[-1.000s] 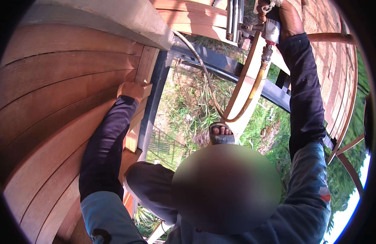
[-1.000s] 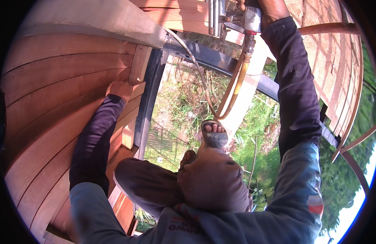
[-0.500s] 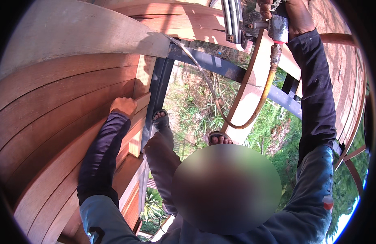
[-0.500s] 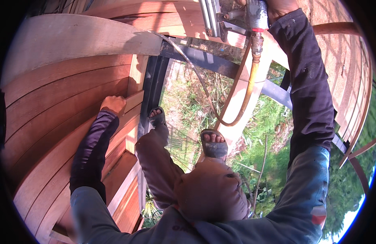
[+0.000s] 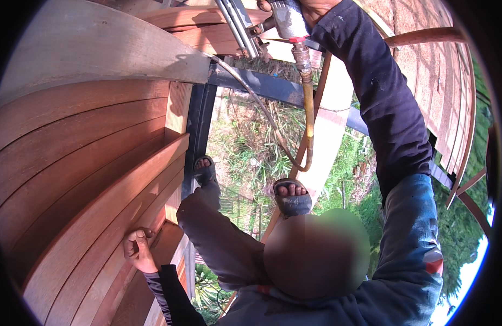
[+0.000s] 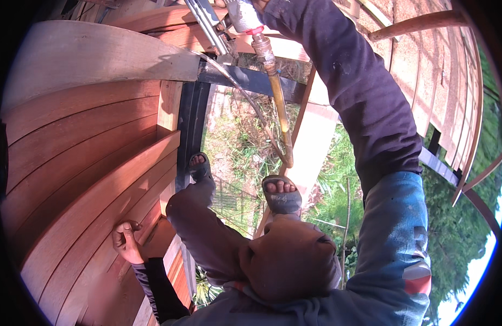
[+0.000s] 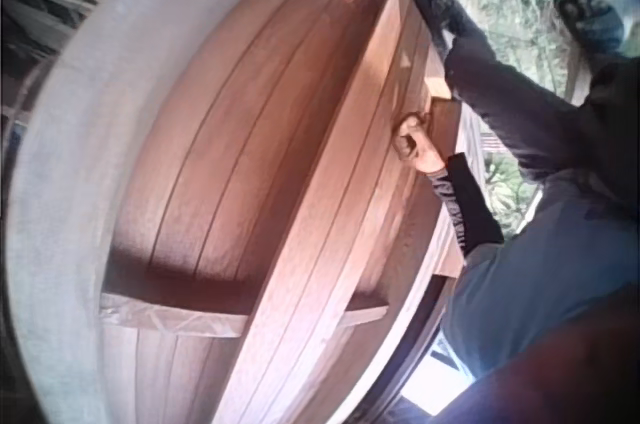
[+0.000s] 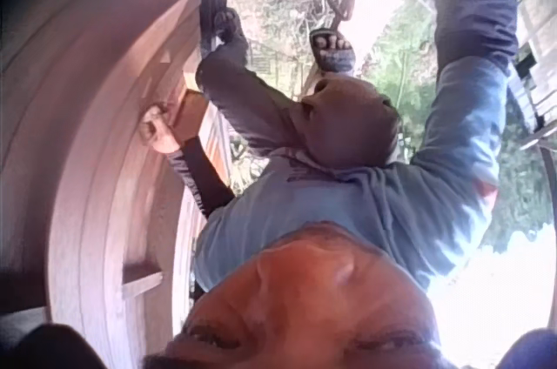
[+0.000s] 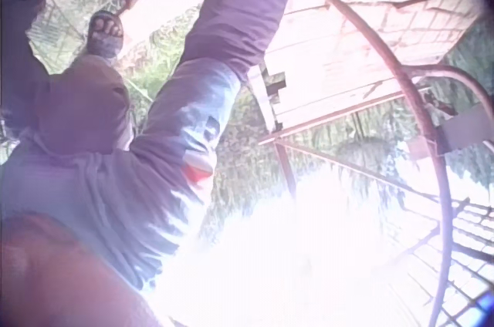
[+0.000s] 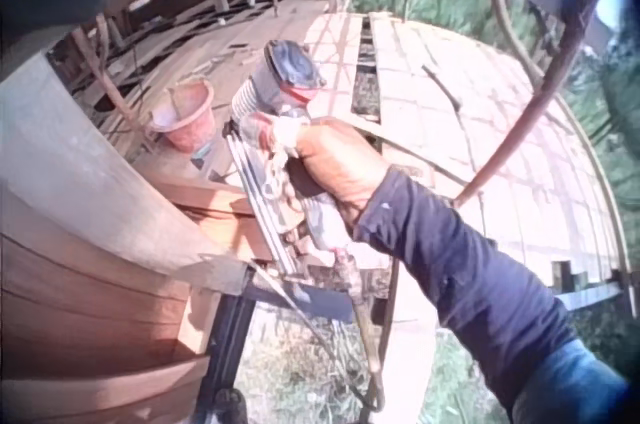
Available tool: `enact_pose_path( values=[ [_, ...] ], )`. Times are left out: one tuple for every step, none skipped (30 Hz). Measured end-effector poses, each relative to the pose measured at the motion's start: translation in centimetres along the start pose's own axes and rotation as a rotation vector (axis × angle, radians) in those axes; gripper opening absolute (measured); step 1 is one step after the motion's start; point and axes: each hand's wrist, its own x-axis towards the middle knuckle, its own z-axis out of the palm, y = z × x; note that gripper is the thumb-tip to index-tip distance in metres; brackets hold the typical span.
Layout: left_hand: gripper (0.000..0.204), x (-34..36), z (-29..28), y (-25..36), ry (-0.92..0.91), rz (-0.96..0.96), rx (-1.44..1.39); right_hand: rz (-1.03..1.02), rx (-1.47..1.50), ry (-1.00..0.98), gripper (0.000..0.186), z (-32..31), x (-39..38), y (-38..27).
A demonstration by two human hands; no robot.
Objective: The person walks across a wooden construction site and installs wooden planks onto a curved frame using a pneumatic nail gun. They position each plank and drive nails to secure it in place.
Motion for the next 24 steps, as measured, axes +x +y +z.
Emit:
enact_pose_path(
  values=[
    [0.019,-1.6,-1.2,-0.3,0.095,-0.020,0.047,0.012,0.073,-0.017,0.016,1.2,1.0,0.3],
    [0.021,-2.5,-2.2,-0.6,0.171,-0.034,0.087,0.019,0.138,-0.015,0.017,2.0,1.3,0.0],
    [0.022,-3.0,-2.9,-0.9,0.186,-0.021,0.051,0.018,0.135,-0.024,0.018,2.9,2.2,0.2],
    [0.023,-3.4,-3.5,-1.4,0.200,-0.008,0.014,0.018,0.131,-0.032,0.019,3.5,3.1,0.4],
    [0.022,-3.4,-4.4,-2.5,0.224,-0.036,-0.038,0.012,0.135,-0.040,0.020,4.2,4.1,0.7],
    [0.021,-3.2,-5.1,-3.2,0.277,-0.047,-0.095,-0.012,0.124,-0.053,0.022,4.7,5.2,1.1],
    [0.022,-2.8,-5.8,-4.0,0.324,-0.056,-0.154,-0.038,0.113,-0.061,0.024,5.0,6.3,1.6],
    [0.024,-2.7,-6.7,-5.1,0.373,-0.070,-0.217,-0.062,0.096,-0.071,0.025,5.4,7.0,1.8],
    [0.039,-3.0,-9.9,-7.9,0.280,-0.084,-0.469,-0.056,0.049,-0.086,0.027,6.1,7.5,1.4],
    [0.042,-2.4,-10.2,-8.5,0.401,-0.086,-0.516,-0.079,0.062,-0.069,0.022,7.4,7.4,1.2],
    [0.046,-1.6,-10.3,-8.0,0.522,-0.088,-0.558,-0.116,0.177,-0.137,0.017,8.6,7.7,1.7],
    [0.050,-0.8,-10.2,-7.5,0.642,-0.090,-0.600,-0.089,0.150,-0.158,0.017,9.6,7.8,1.8],
    [0.047,0.1,-9.7,-6.2,0.603,-0.047,-0.672,-0.180,0.101,-0.114,0.017,11.0,9.8,3.2],
    [0.044,1.1,-9.1,-4.8,0.543,-0.004,-0.732,-0.166,0.242,-0.122,0.021,12.1,9.6,4.0],
    [0.042,2.4,-8.0,-3.8,0.479,0.035,-0.808,-0.135,0.190,-0.111,0.022,12.1,9.6,4.0],
    [0.042,3.2,-8.1,-3.0,0.401,0.092,-0.864,-0.101,0.159,-0.115,0.025,13.1,9.3,3.8],
    [0.042,4.5,-7.6,-2.7,0.305,0.157,-0.921,-0.074,0.140,-0.132,0.026,13.3,8.6,3.5],
    [0.041,5.8,-6.9,-2.4,0.198,0.224,-0.965,-0.051,0.129,-0.161,0.028,13.4,7.9,3.4],
    [0.041,7.6,-5.9,-1.8,0.053,0.297,-0.998,-0.057,0.124,-0.146,0.029,13.1,7.7,3.5],
    [0.041,9.1,-5.1,-1.7,-0.096,0.364,-1.016,0.002,0.114,-0.254,0.030,12.8,6.9,3.0],
    [0.041,10.6,-4.0,-1.4,-0.264,0.428,-1.031,-0.035,0.099,-0.273,0.029,12.6,6.8,3.0],
    [0.041,13.0,-1.4,-1.6,-0.477,0.500,-1.063,-0.070,0.047,-0.250,0.029,11.0,6.4,2.8],
    [0.040,13.9,-1.2,-1.1,-0.636,0.574,-1.016,-0.048,0.069,-0.271,0.027,12.2,7.1,3.0],
    [0.040,15.2,-0.3,-1.0,-0.807,0.640,-0.973,-0.073,0.077,-0.267,0.026,13.0,7.5,3.4]
  ],
)
